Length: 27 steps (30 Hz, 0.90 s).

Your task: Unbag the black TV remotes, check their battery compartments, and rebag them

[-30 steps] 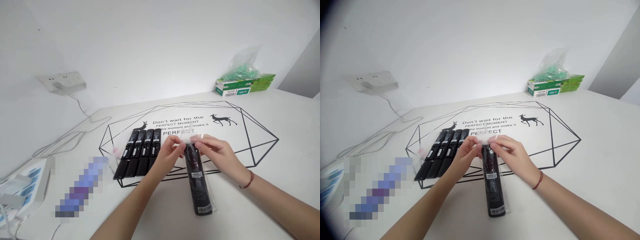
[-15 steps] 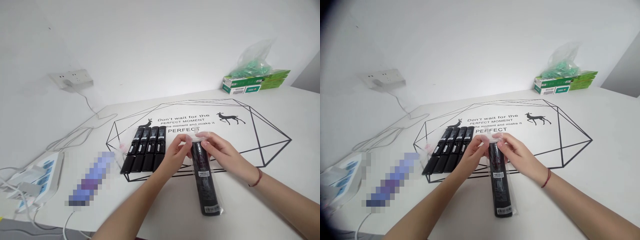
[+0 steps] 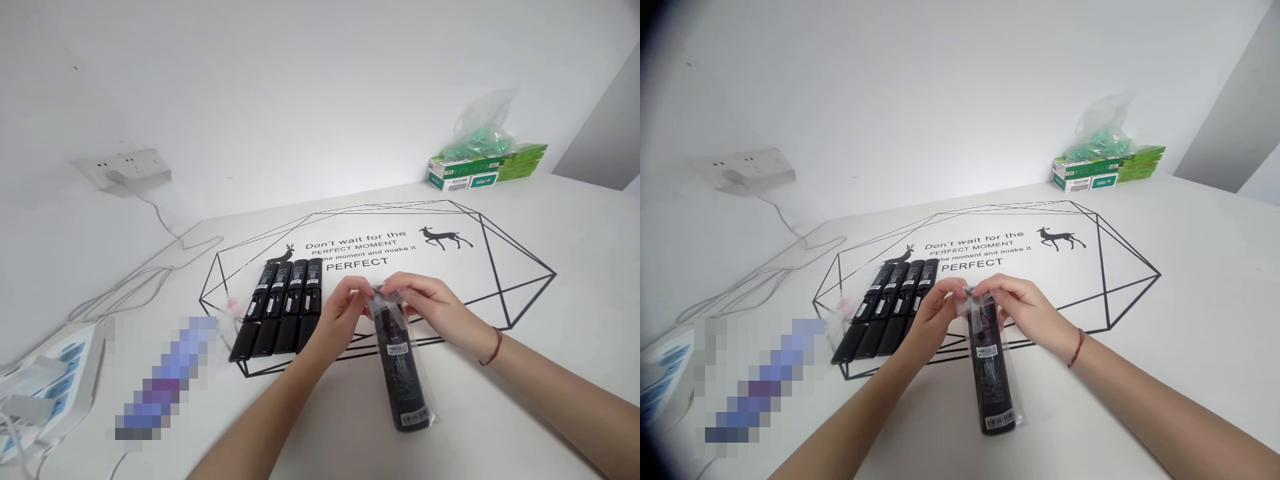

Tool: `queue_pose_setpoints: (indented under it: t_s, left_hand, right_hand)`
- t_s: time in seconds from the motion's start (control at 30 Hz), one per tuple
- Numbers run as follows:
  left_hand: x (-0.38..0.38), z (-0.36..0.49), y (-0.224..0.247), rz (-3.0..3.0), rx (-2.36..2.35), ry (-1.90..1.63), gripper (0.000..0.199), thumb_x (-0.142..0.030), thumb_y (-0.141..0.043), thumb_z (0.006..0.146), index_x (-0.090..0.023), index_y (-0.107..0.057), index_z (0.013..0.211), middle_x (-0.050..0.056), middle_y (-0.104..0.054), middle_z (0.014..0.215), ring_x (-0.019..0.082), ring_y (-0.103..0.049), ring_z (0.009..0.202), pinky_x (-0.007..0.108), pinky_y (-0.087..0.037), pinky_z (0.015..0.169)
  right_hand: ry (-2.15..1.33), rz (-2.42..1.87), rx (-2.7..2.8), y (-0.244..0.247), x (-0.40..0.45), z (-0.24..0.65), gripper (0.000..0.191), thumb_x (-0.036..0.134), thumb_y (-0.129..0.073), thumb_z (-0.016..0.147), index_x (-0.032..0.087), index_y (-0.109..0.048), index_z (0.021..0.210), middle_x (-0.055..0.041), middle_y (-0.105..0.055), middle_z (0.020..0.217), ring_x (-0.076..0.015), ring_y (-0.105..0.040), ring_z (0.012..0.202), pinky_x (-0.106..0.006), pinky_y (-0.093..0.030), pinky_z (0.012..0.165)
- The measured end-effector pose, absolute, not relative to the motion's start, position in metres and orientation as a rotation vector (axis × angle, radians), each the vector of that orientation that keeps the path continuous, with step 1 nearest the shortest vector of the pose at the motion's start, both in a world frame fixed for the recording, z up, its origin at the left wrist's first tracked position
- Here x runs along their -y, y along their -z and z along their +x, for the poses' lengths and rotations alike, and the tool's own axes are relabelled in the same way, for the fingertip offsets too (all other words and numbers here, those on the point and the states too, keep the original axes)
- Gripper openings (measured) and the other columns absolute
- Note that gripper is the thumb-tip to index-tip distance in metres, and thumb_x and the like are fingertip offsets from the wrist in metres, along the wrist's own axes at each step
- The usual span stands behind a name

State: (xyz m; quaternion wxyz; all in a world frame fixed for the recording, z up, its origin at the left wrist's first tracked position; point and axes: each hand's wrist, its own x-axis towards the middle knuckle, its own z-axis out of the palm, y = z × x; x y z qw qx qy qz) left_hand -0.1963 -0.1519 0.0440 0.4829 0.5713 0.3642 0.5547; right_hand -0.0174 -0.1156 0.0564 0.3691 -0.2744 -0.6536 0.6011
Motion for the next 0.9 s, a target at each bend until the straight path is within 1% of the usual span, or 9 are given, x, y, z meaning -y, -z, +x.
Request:
queue_pose_setpoints:
  t_s: [0.13,0.23,0.3,0.4,0.47,0.53,0.6,0.73,0.9]
  left_hand:
    - [0.151,-0.197,-0.047,1.447,-0.851,-1.375,0.016,-0.032,-0.055,0.087,-0.018,-0.057,0.078,-0.001,-0.049,0.086,0.007,-0.048,0.066,0.023,-0.045,0.062]
    - [0.152,-0.197,-0.048,1.451,-0.871,-1.347,0.018,-0.027,-0.053,0.087,-0.017,-0.057,0.073,0.000,-0.047,0.086,0.008,-0.048,0.068,0.023,-0.045,0.063]
    - [0.153,-0.197,-0.048,1.454,-0.906,-1.328,0.020,-0.023,-0.051,0.086,-0.015,-0.057,0.068,0.001,-0.046,0.088,0.009,-0.049,0.070,0.024,-0.044,0.065]
    - [0.155,-0.196,-0.049,1.439,-0.971,-1.313,0.021,-0.019,-0.048,0.085,-0.015,-0.057,0.066,0.002,-0.046,0.090,0.010,-0.049,0.074,0.024,-0.044,0.068]
    - [0.156,-0.197,-0.050,1.407,-0.992,-1.288,0.021,-0.018,-0.046,0.084,-0.015,-0.059,0.067,0.003,-0.045,0.093,0.011,-0.049,0.078,0.026,-0.045,0.070]
    - [0.157,-0.198,-0.052,1.377,-0.989,-1.255,0.022,-0.019,-0.045,0.084,-0.015,-0.060,0.068,0.003,-0.045,0.095,0.013,-0.050,0.082,0.027,-0.046,0.074]
    - [0.157,-0.198,-0.053,1.387,-0.992,-1.231,0.022,-0.023,-0.046,0.085,-0.015,-0.058,0.068,0.003,-0.044,0.095,0.013,-0.049,0.083,0.028,-0.046,0.075]
    - [0.157,-0.196,-0.050,1.381,-0.993,-1.216,0.026,-0.032,-0.060,0.082,-0.017,-0.043,0.070,0.000,-0.045,0.091,0.009,-0.047,0.078,0.023,-0.043,0.067]
    - [0.159,-0.191,-0.042,1.239,-0.924,-1.063,0.035,-0.035,-0.064,0.081,-0.025,-0.032,0.092,-0.002,-0.049,0.095,0.004,-0.048,0.062,0.018,-0.038,0.053]
  right_hand:
    - [-1.614,-0.652,1.618,-0.054,0.115,-0.016,0.020,0.031,-0.050,0.086,0.023,-0.069,0.084,-0.0043,-0.059,0.095,-0.0169,-0.059,0.080,-0.026,-0.053,0.058]
    - [-1.686,-0.580,1.573,-0.051,0.111,-0.014,0.021,0.026,-0.051,0.084,0.022,-0.071,0.086,-0.0052,-0.059,0.096,-0.0183,-0.059,0.085,-0.026,-0.053,0.059]
    - [-1.740,-0.520,1.548,-0.050,0.110,-0.013,0.025,0.030,-0.049,0.085,0.020,-0.071,0.089,-0.0071,-0.059,0.096,-0.0201,-0.059,0.086,-0.027,-0.052,0.059]
    - [-1.729,-0.549,1.576,-0.052,0.111,-0.013,0.033,0.042,-0.047,0.088,0.018,-0.069,0.089,-0.0085,-0.062,0.092,-0.0212,-0.059,0.083,-0.029,-0.052,0.058]
    - [-1.628,-0.647,1.643,-0.055,0.114,-0.014,0.026,0.042,-0.055,0.085,0.019,-0.067,0.088,-0.0066,-0.063,0.088,-0.0193,-0.059,0.078,-0.029,-0.051,0.059]
    - [-1.501,-0.720,1.713,-0.058,0.118,-0.016,0.016,0.034,-0.063,0.079,0.021,-0.067,0.087,-0.0046,-0.063,0.086,-0.0180,-0.058,0.075,-0.030,-0.051,0.060]
    - [-1.408,-0.743,1.767,-0.060,0.120,-0.017,0.013,0.028,-0.064,0.077,0.022,-0.066,0.088,-0.0040,-0.063,0.085,-0.0187,-0.058,0.076,-0.031,-0.051,0.062]
    - [-1.304,-0.747,1.840,-0.060,0.120,-0.016,0.017,0.021,-0.060,0.077,0.024,-0.066,0.092,-0.0036,-0.063,0.086,-0.0199,-0.059,0.079,-0.032,-0.052,0.063]
    - [-1.221,-0.746,1.865,-0.058,0.117,-0.015,0.021,0.018,-0.058,0.077,0.025,-0.066,0.095,-0.0042,-0.063,0.091,-0.0194,-0.058,0.079,-0.032,-0.051,0.063]
